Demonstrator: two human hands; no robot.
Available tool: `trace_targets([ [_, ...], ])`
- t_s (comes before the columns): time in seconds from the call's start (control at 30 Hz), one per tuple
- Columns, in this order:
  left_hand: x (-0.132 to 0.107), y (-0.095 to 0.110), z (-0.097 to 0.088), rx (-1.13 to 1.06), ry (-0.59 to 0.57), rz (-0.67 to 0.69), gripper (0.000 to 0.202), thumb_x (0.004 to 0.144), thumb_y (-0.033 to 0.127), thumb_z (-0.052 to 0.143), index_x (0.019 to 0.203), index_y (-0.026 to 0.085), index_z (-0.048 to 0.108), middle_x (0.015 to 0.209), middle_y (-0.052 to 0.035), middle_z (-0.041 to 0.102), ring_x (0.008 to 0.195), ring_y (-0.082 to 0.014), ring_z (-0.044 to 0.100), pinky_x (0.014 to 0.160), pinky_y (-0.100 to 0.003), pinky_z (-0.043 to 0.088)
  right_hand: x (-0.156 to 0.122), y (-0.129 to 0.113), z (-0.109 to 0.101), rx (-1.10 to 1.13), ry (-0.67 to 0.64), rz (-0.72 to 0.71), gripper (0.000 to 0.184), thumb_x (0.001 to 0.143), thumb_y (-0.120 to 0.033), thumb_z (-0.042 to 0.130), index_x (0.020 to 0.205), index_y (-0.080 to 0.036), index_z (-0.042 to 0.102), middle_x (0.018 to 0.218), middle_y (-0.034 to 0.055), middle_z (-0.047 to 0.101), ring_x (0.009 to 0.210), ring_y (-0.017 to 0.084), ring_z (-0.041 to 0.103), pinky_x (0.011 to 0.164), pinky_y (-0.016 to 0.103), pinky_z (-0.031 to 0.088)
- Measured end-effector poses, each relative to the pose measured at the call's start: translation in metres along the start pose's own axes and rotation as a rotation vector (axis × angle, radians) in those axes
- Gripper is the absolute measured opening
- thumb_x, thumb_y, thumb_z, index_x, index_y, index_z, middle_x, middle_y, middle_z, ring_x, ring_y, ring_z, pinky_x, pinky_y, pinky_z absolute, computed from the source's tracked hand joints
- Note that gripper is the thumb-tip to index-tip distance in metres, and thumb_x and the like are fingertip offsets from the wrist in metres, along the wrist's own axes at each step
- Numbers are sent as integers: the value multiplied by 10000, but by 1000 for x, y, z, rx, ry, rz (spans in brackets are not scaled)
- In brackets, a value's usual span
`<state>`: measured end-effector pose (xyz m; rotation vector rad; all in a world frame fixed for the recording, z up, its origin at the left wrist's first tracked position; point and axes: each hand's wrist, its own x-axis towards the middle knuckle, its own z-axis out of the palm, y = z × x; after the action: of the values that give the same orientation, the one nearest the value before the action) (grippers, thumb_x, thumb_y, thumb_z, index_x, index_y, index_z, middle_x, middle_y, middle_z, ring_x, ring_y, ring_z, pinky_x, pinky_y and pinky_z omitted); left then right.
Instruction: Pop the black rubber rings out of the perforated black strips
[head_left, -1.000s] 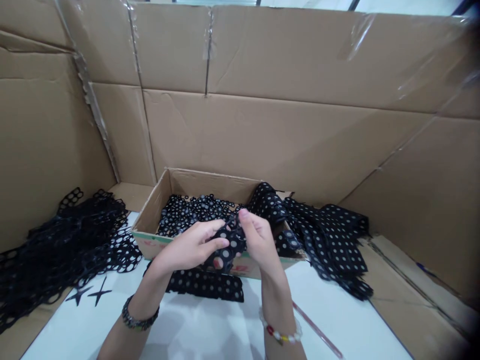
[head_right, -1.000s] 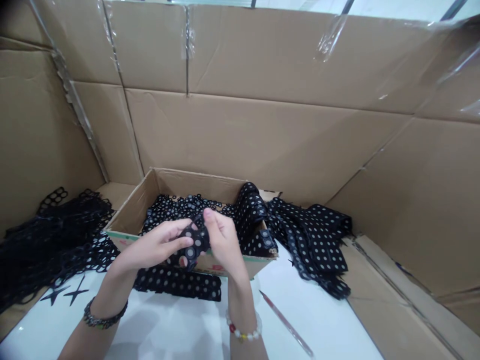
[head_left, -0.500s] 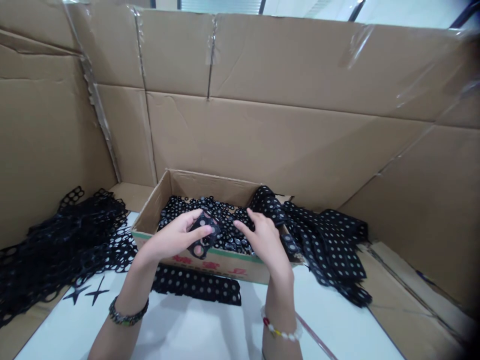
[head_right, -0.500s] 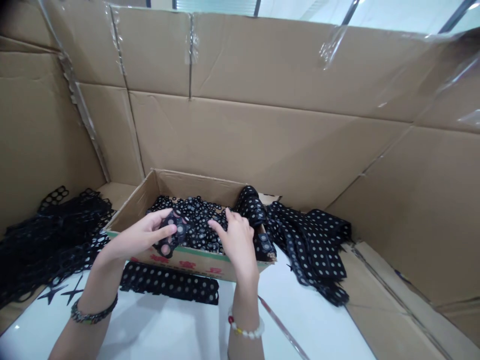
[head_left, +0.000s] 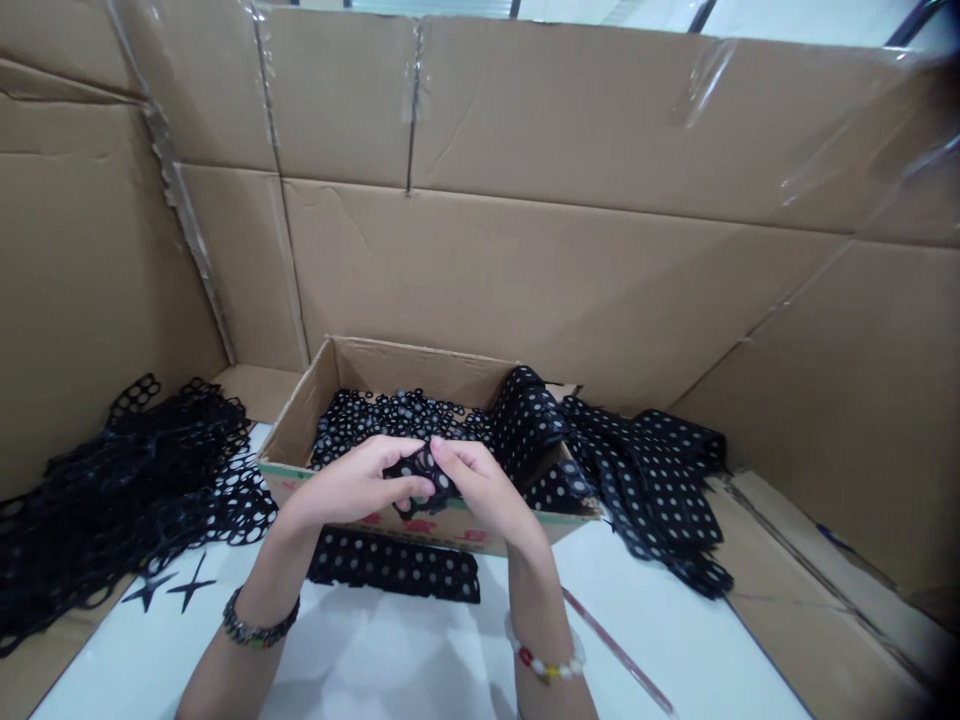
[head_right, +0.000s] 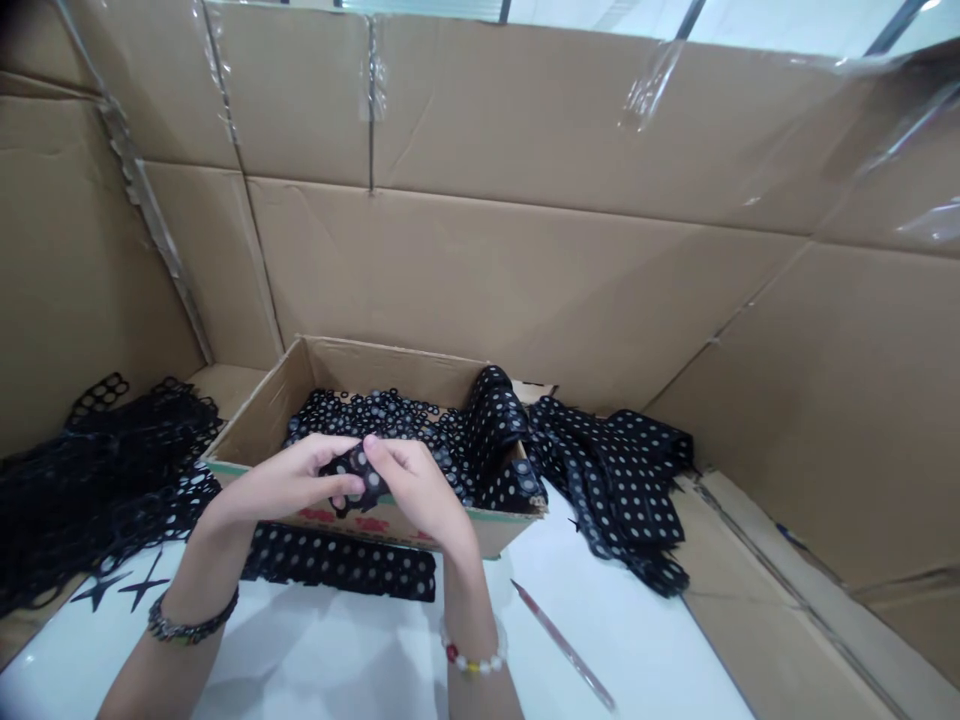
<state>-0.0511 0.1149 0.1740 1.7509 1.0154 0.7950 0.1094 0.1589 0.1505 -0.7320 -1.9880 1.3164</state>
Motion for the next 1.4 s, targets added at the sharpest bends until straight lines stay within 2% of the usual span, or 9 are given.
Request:
trace_targets([
  [0.13,0,2,-3,-50,-5,-2,152,795,284,527,767,138,558,725,-8,588,581,-89,522,548,-198,447,6,9,0,372,-12,47,440,837,-532,387,635,-163,517,509,-16,456,452,112,430,446,240,377],
  [0.3,2,4,-2,-127,40,-12,176,820,293,498,742,136,518,641,-2,589,503,-64,484,485,-165,400,17,19,-10,427,517,-48,430,789,-522,490,550,-189,359,509,-50,323,460,78,302,456,213,306],
  [0.43,-10,10,-9,-106,26,-25,209,824,309,496,715,133,523,639,-8,588,530,-72,503,488,-162,403,13,27,-35,149,908,-130,467,812,-549,418,530,-195,304,512,-51,283,483,88,281,493,229,285],
  [0.63,-16,10,-17,-27,136,-33,215,835,311,477,736,132,546,684,-2,596,520,-57,448,499,-160,384,-4,31,-36,-783,381,198,320,797,-476,494,748,-195,639,768,62,579,843,256,471,739,387,336],
  [0.73,-11,8,-10,-19,147,-89,208,824,313,486,737,131,539,695,-13,610,520,-65,473,515,-177,413,-7,18,-25,-883,387,119,344,834,-416,471,1117,-239,555,1051,86,551,1026,280,418,844,442,300],
  [0.87,-4,8,1,-4,116,-109,195,818,312,490,751,137,543,696,-19,620,547,-83,508,530,-188,437,-11,-13,-9,-724,460,-115,296,914,-387,304,913,-206,538,914,48,562,892,181,472,787,312,340],
  [0.97,-2,8,4,6,105,-60,189,809,311,503,745,140,553,690,-8,601,560,-88,515,520,-183,435,-12,-24,3,-676,304,-122,360,898,-426,338,644,-191,437,649,3,508,672,147,450,645,272,327],
  [1.13,-2,8,3,-31,32,4,172,806,288,520,794,132,593,734,-23,628,636,-112,560,621,-215,461,-6,-15,5,-242,217,-114,417,908,-418,305,582,-187,426,556,-9,485,544,119,434,540,247,328],
  [1.4,7,5,8,-128,143,39,309,824,351,501,634,123,588,635,-24,631,626,-120,597,634,-211,452,7,1,-8,330,668,-170,466,854,-499,401,519,-189,303,492,-52,284,453,79,263,445,224,254],
])
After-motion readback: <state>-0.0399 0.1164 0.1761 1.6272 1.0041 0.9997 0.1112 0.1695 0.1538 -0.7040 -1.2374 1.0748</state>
